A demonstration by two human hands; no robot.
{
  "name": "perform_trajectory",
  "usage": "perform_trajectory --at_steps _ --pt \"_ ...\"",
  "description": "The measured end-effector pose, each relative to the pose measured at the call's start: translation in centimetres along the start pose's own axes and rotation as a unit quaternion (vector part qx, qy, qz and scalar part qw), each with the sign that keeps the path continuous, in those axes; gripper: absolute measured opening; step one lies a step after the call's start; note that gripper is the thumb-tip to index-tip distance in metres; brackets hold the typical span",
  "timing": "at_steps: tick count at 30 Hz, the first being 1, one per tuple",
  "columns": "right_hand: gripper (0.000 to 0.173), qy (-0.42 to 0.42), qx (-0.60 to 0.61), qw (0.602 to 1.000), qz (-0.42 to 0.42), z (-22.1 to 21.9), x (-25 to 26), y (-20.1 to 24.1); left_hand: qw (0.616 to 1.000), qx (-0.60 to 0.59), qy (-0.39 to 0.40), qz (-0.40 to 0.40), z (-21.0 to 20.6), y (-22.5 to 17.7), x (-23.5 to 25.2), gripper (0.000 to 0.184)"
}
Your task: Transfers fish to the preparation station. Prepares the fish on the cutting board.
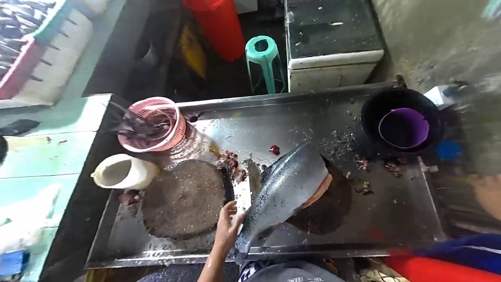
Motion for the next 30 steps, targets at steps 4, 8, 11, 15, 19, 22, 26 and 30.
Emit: perform_trajectory --at_steps 4,8,11,15,19,22,26,30 --pt "0.027 0.057 -0.115 0.991 0.043 -1.8 2.0 -0.2 0.969 0.210 0.075 0.104 -3.9 1.0 -4.9 0.107" --pt "0.031 0.205 -0.123 0.967 -0.091 0.2 2.5 1.1 0.907 0.348 0.101 0.215 -4.0 0.4 -5.0 0.079" --pt "0.037 0.251 -0.060 0.946 -0.194 5.0 1.5 3.0 0.890 0.381 0.136 0.211 -2.5 0.5 -4.7 0.067" --pt "0.050 0.192 0.055 0.972 -0.127 13.8 -2.4 8.5 0.889 0.394 0.147 0.180 -0.5 0.9 -3.4 0.061" --pt "0.057 0.156 0.257 0.950 -0.081 11.9 -3.0 17.7 0.895 0.395 0.149 0.144 1.9 1.1 -1.1 0.059" --pt "0.050 0.175 0.368 0.910 -0.079 6.3 -1.9 26.2 0.903 0.373 0.171 0.132 2.3 1.0 -1.3 0.058" --pt "0.059 0.112 0.559 0.801 -0.182 6.3 -3.4 33.7 0.919 0.318 0.190 0.135 1.5 1.4 -3.2 0.058" --pt "0.052 0.037 0.665 0.723 -0.183 8.9 -3.9 37.5 0.932 0.284 0.180 0.138 0.5 2.5 -4.4 0.059"
Point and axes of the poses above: each hand's wrist, its own x-axis towards the middle knuckle, its own z-axis out of the back of the hand, y = z × x, the point moved 4 cm from there along x, towards the middle knuckle, and after that the axes turned 8 degrees about -x, right-handed, at the moved point
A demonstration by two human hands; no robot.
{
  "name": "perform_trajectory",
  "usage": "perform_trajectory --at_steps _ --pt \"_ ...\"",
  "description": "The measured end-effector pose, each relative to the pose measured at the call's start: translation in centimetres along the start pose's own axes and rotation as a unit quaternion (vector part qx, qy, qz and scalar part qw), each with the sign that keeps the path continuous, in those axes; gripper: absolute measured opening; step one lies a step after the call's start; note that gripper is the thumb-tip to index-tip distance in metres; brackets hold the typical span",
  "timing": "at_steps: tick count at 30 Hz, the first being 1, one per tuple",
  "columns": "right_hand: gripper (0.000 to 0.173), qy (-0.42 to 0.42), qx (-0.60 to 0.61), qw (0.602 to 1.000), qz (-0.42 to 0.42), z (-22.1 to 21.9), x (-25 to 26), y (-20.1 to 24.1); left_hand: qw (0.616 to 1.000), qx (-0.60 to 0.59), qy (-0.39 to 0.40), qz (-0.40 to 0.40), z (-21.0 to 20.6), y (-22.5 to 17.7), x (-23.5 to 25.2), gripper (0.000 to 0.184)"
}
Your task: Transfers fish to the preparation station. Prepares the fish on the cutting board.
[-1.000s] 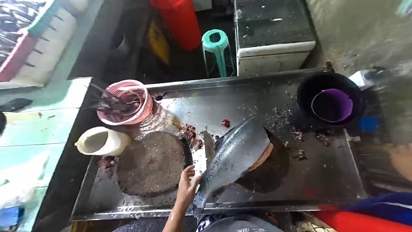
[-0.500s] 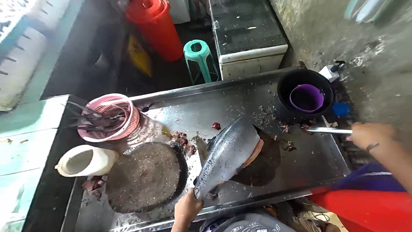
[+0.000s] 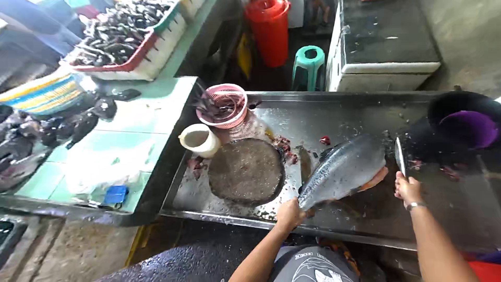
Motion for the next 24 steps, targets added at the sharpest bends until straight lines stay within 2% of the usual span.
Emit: perform_trajectory --at_steps 2,5,8,11,14,16,18,20,22,24 --pt "0.042 0.012 0.025 0.999 0.042 -0.6 0.3 1.3 1.000 -0.004 -0.005 0.009 -0.1 0.1 0.1 0.060" --pt "0.047 0.026 0.019 0.999 0.040 -1.4 1.8 3.4 1.000 0.001 -0.005 0.016 0.5 0.7 0.3 0.060" --pt "0.047 0.012 0.022 0.998 0.049 -0.1 5.2 4.4 0.999 0.039 -0.009 0.011 1.6 0.2 1.2 0.060" --pt "0.044 0.039 0.019 0.997 0.065 0.7 7.8 6.6 0.997 0.072 -0.032 0.006 2.9 0.7 2.8 0.057" --pt "0.038 0.080 -0.034 0.993 0.085 1.0 9.7 8.2 0.997 0.072 -0.025 0.004 2.8 1.1 3.2 0.057" --pt "0.036 0.071 -0.087 0.988 0.102 1.5 10.3 8.4 0.998 0.055 -0.037 0.019 1.6 0.7 2.3 0.056" --pt "0.040 0.026 -0.136 0.984 0.110 2.0 10.0 7.2 0.997 0.040 -0.054 0.034 0.0 0.3 0.8 0.055" --pt "0.046 -0.015 -0.174 0.978 0.111 3.1 9.2 3.8 0.997 0.027 -0.070 0.034 -1.3 0.0 0.1 0.054" --pt "0.046 -0.071 -0.150 0.980 0.112 3.7 8.6 -1.2 0.995 0.024 -0.087 0.029 -1.5 0.0 0.2 0.054" --pt "0.044 -0.105 -0.073 0.986 0.104 3.1 7.5 -6.1 0.995 0.026 -0.087 0.037 -1.4 0.2 0.3 0.055"
Point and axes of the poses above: each hand's wrist, its own x-axis towards the middle knuckle, its own z-axis out of the back of the hand, y = z × x, the point moved 4 cm from there along x, towards the middle knuckle, and after that the axes turned 8 degrees about -x, right-handed, at the moved point
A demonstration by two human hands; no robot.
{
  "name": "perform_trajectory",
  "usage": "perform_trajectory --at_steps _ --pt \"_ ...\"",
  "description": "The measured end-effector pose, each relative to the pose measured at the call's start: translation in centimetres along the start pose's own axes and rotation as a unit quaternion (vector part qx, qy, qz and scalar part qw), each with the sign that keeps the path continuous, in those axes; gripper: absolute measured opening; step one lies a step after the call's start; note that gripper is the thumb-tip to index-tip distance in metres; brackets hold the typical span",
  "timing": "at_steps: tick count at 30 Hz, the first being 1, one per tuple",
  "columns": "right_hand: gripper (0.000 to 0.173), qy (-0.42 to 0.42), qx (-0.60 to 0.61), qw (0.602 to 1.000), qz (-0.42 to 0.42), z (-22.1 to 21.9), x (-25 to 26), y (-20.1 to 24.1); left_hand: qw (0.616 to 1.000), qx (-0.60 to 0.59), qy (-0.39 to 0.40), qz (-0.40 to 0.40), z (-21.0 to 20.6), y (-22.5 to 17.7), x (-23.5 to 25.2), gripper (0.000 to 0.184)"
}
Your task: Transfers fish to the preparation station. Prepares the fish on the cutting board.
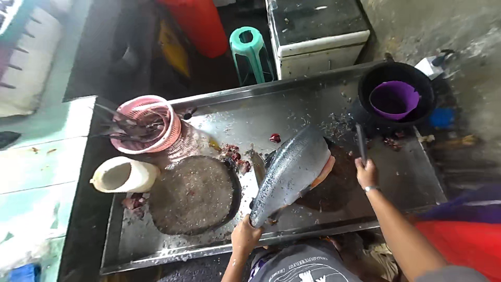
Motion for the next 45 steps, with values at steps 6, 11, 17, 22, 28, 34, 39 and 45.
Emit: perform_trajectory --at_steps 6,11,17,22,28,34,39,45 --pt "0.033 -0.119 0.177 0.975 -0.059 -2.8 -2.7 -2.1 0.999 -0.005 0.021 0.031 0.3 -0.5 0.4 0.056" --pt "0.031 -0.129 0.170 0.975 -0.061 -2.8 -2.7 -1.9 0.999 0.007 0.020 0.032 0.4 -0.7 1.1 0.054" --pt "0.029 -0.135 0.190 0.971 -0.050 -3.1 -2.0 -0.9 0.999 0.005 0.009 0.037 0.6 -0.4 1.2 0.054" --pt "0.026 -0.085 0.234 0.968 -0.016 -5.9 0.2 1.7 0.998 0.018 -0.005 0.062 2.2 0.2 2.1 0.057" --pt "0.029 -0.052 0.190 0.980 -0.029 -8.7 2.1 6.7 0.995 0.033 -0.031 0.086 5.3 1.4 5.0 0.053" --pt "0.045 0.051 0.073 0.996 -0.015 -10.4 4.3 11.2 0.994 0.022 -0.032 0.105 5.7 2.4 5.6 0.053" --pt "0.050 0.074 -0.008 0.993 0.092 -6.6 4.3 14.0 0.991 -0.020 -0.052 0.119 4.2 1.1 2.8 0.052" --pt "0.041 0.185 -0.081 0.951 0.236 -3.9 2.4 21.2 0.987 -0.072 -0.042 0.139 0.1 -1.6 -1.5 0.049"
Point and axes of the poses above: each hand's wrist, its own x-axis towards the middle knuckle, its own z-axis out of the back of the hand, y = z × x, the point moved 4 cm from there along x, towards the middle knuckle, and after that the axes turned 8 degrees about -x, right-handed, at the moved point
